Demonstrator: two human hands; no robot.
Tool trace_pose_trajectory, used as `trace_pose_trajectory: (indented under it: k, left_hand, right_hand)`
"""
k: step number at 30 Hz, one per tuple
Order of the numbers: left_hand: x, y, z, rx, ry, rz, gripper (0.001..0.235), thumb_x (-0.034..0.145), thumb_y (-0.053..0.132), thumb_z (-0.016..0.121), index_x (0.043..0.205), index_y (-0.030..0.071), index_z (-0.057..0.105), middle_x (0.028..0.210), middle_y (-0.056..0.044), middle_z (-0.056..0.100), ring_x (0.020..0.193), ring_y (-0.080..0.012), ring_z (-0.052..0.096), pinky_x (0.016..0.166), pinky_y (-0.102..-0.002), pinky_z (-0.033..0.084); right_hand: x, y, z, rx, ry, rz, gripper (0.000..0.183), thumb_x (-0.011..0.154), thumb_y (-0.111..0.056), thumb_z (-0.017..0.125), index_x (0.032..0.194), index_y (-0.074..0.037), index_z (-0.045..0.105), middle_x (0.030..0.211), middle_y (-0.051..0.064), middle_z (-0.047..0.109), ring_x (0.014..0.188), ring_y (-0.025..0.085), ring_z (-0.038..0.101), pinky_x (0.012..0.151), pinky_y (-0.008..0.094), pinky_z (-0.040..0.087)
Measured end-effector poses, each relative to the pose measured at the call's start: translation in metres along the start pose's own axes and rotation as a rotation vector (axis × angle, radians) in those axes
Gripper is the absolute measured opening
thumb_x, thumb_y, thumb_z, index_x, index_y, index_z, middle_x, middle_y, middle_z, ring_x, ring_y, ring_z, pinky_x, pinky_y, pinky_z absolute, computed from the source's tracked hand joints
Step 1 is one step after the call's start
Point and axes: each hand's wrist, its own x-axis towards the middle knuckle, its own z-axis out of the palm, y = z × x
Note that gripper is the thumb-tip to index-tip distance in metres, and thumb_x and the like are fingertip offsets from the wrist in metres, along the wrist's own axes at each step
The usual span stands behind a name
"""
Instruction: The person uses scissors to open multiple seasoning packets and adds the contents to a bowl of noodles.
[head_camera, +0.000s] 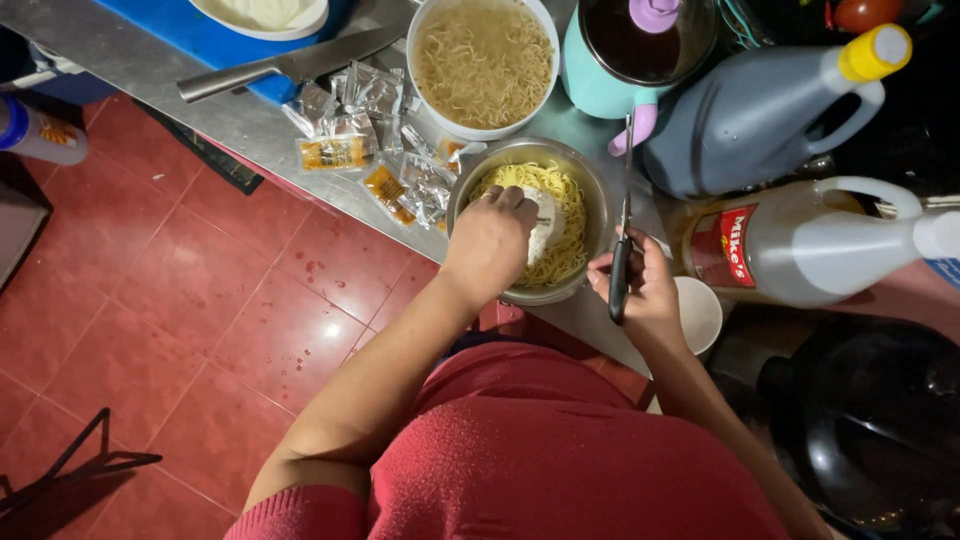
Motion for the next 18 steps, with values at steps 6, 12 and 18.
trace_pose_trajectory:
  k: [6, 12, 18]
  left_hand:
    - [0.005, -0.014, -0.013, 0.144, -0.003, 0.156, 0.033, 0.096, 0.023, 0.063, 0.065, 0.015, 0.057, 0.064, -0.004, 0.055, 0.065, -0.0263, 0.062, 0.067, -0.034, 0.054]
    - [-0.002, -0.008, -0.002, 0.065, 0.002, -0.002, 0.015, 0.092, 0.02, 0.06, 0.08, 0.012, 0.06, 0.078, -0.005, 0.055, 0.078, -0.0317, 0.065, 0.062, -0.037, 0.052]
    - [0.008, -0.013, -0.025, 0.072, 0.011, 0.128, 0.029, 0.093, 0.017, 0.063, 0.065, 0.013, 0.059, 0.066, -0.004, 0.058, 0.066, -0.0258, 0.062, 0.067, -0.034, 0.054]
  right_hand:
    - [0.0, 0.001, 0.004, 0.002, 0.0, -0.006, 0.07, 0.087, 0.002, 0.075, 0.148, -0.005, 0.041, 0.097, 0.017, 0.07, 0.093, 0.022, 0.066, 0.078, 0.031, 0.059]
    - [-0.001, -0.007, 0.009, -0.006, 0.0, 0.021, 0.07, 0.087, 0.002, 0.074, 0.148, -0.003, 0.041, 0.097, 0.019, 0.07, 0.094, 0.024, 0.066, 0.078, 0.033, 0.06]
    - [0.0, -0.004, 0.014, 0.016, -0.005, 0.034, 0.071, 0.086, 0.002, 0.075, 0.148, -0.002, 0.04, 0.098, 0.019, 0.07, 0.094, 0.023, 0.066, 0.079, 0.032, 0.06]
